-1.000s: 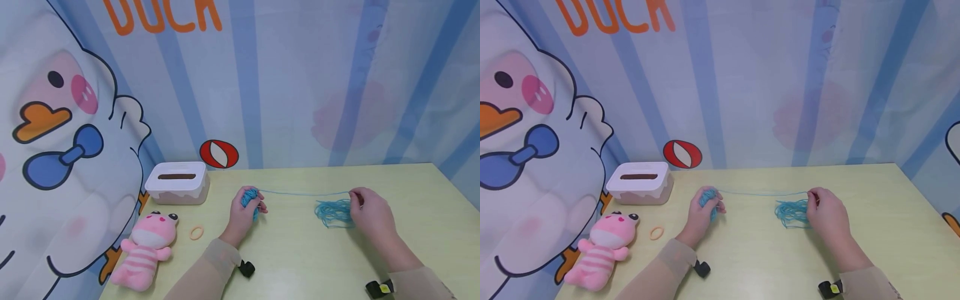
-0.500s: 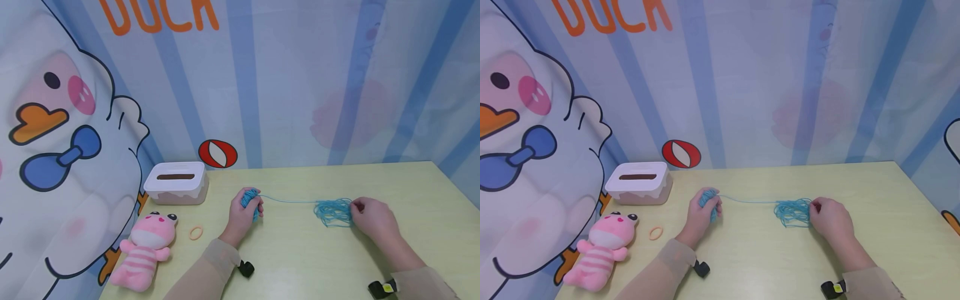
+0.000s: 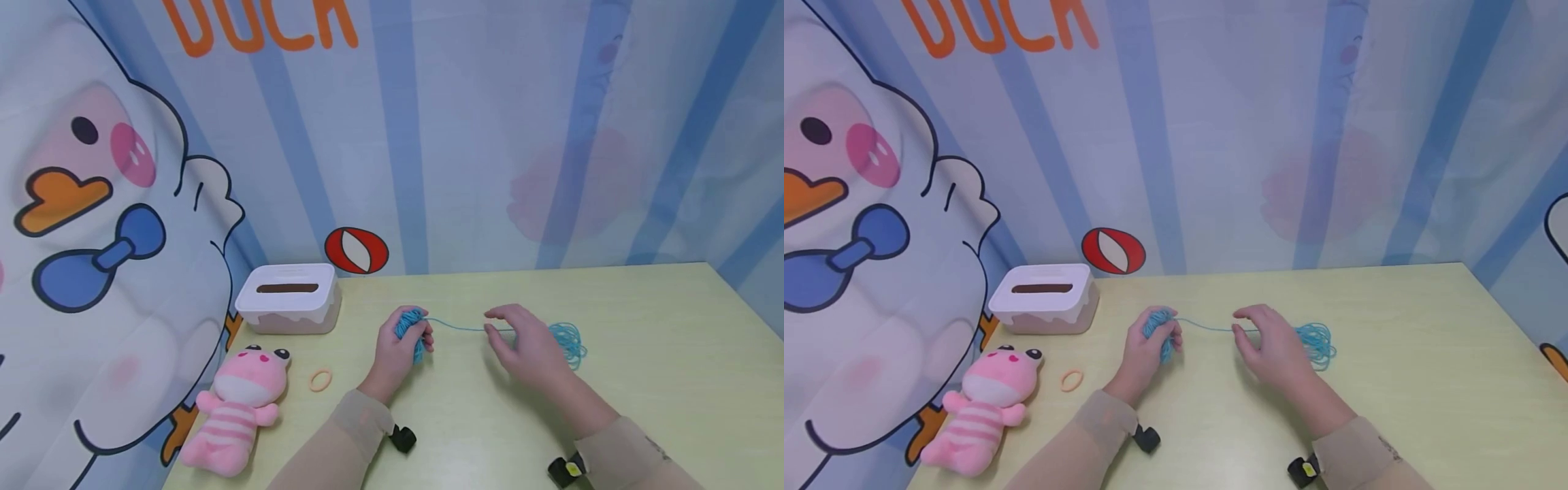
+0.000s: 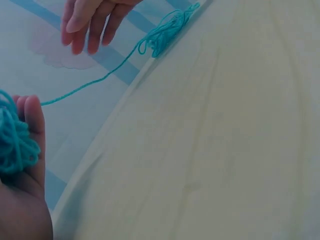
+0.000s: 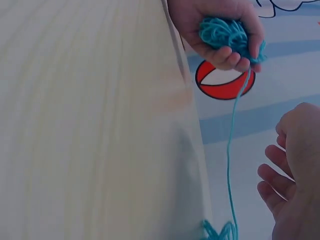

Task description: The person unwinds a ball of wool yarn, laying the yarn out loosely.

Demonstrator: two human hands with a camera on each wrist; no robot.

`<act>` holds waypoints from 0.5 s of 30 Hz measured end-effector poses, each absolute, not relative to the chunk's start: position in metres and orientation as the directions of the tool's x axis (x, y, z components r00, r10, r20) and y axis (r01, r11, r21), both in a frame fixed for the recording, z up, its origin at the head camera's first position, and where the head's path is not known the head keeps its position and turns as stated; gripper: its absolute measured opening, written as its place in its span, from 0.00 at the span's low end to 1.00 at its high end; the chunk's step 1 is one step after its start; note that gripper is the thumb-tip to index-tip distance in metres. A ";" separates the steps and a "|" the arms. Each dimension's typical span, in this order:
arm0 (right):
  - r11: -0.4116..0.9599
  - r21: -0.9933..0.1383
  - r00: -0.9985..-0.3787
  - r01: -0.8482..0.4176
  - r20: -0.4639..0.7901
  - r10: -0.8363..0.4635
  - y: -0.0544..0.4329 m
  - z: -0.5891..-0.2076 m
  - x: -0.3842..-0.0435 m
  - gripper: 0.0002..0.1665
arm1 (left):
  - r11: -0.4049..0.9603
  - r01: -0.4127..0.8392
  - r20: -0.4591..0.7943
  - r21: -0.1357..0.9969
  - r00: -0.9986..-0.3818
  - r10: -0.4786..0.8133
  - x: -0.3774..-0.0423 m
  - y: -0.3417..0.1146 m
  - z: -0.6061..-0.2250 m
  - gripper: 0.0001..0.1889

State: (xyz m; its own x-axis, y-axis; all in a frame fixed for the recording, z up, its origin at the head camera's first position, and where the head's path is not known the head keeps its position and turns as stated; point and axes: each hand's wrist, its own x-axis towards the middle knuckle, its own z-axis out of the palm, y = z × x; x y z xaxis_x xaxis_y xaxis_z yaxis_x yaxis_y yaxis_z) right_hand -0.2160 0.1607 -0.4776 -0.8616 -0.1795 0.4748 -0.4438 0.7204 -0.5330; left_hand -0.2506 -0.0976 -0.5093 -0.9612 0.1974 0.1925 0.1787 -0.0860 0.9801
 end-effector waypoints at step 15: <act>0.658 -0.663 -0.933 -0.358 0.231 -0.275 0.096 -0.486 -0.236 0.18 | -0.114 0.180 0.202 0.977 -0.954 0.223 -0.250 -0.095 -0.508 0.17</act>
State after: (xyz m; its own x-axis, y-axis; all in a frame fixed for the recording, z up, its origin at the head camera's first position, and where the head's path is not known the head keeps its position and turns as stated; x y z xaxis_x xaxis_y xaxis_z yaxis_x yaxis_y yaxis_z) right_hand -0.2356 0.0958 -0.4859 -0.9334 -0.2747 0.2309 -0.3575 0.6579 -0.6629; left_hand -0.2498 -0.0952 -0.5081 -0.9537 0.2230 0.2021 0.1804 -0.1140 0.9770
